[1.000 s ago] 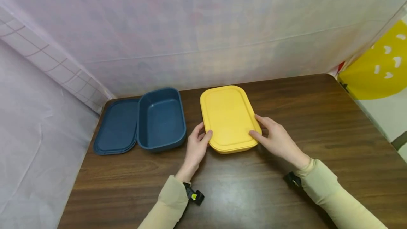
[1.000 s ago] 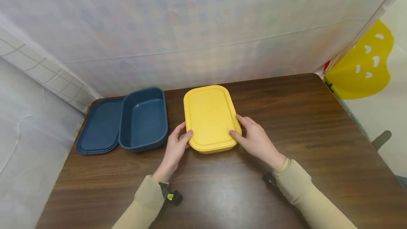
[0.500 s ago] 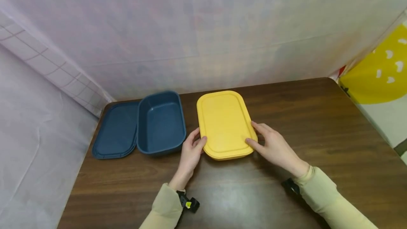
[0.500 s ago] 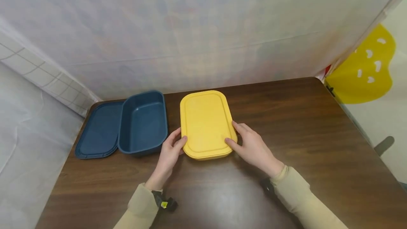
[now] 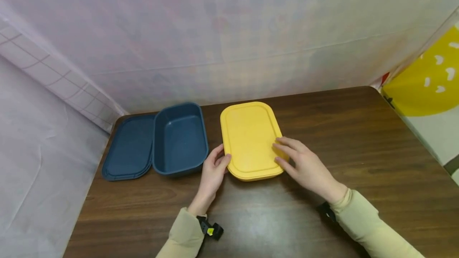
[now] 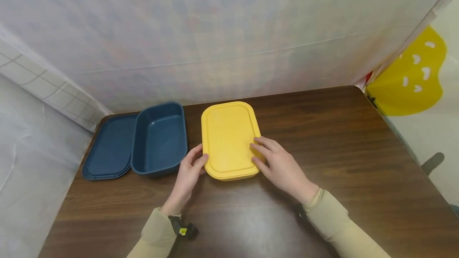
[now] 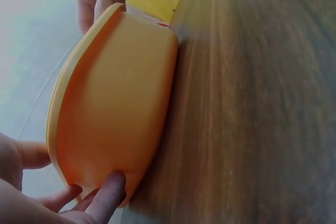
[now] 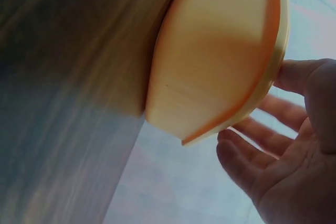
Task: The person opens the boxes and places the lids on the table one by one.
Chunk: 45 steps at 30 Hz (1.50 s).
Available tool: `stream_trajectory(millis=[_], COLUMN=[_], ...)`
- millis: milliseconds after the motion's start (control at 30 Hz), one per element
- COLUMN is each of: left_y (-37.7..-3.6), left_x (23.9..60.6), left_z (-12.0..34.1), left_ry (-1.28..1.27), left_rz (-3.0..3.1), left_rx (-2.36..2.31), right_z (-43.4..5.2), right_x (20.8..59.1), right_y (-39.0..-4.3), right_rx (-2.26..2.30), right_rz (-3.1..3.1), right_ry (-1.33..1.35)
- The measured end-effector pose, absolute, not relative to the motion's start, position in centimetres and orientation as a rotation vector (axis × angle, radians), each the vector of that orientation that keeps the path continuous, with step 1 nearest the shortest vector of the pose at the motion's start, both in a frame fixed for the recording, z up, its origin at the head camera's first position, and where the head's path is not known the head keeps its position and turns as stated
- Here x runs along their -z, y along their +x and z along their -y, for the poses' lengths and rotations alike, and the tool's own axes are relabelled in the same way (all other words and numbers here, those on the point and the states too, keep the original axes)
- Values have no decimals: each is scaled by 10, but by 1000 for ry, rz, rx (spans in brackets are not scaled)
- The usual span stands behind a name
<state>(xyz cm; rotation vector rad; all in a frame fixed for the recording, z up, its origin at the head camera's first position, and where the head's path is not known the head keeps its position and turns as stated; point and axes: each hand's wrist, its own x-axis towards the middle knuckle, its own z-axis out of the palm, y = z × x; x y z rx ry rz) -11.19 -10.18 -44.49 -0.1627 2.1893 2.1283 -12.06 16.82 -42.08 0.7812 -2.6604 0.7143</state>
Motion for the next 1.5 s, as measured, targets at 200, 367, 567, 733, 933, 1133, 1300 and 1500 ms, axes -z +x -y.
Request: stream_trajectory(millis=[200,367,567,733,933,1133,1300,1500], left_y=[-112,-111,-110,-111,-111,-112,-113,-113], left_x=[445,444,443,441,442,442,443,442], left_z=[101,101,102,103,102,101,101,101], left_ry=[-180,-194,-190,-189,-189,-195,-197,-218], left_rz=[-2193,-2185,-2173,-2190,-2184,-2167,-2173,-2170], left_rx=[-2132,-2117,-2122,-2110,-2102,-2107,-2096,-2087], right_z=[-168,-168,-170,-171,-171,-171,-172,-173], right_x=[421,419,417,417,421,424,425,426], right_y=[-119,-117,-116,-116,-117,-118,-119,-119], right_rx=[-582,-541,-495,-423,-390,-375,-377,-354], right_rz=[2565,2571,2582,2544,2468,2400,2362,2328], right_ry=[953,1058,1141,1207,1227,1259,1305,1342])
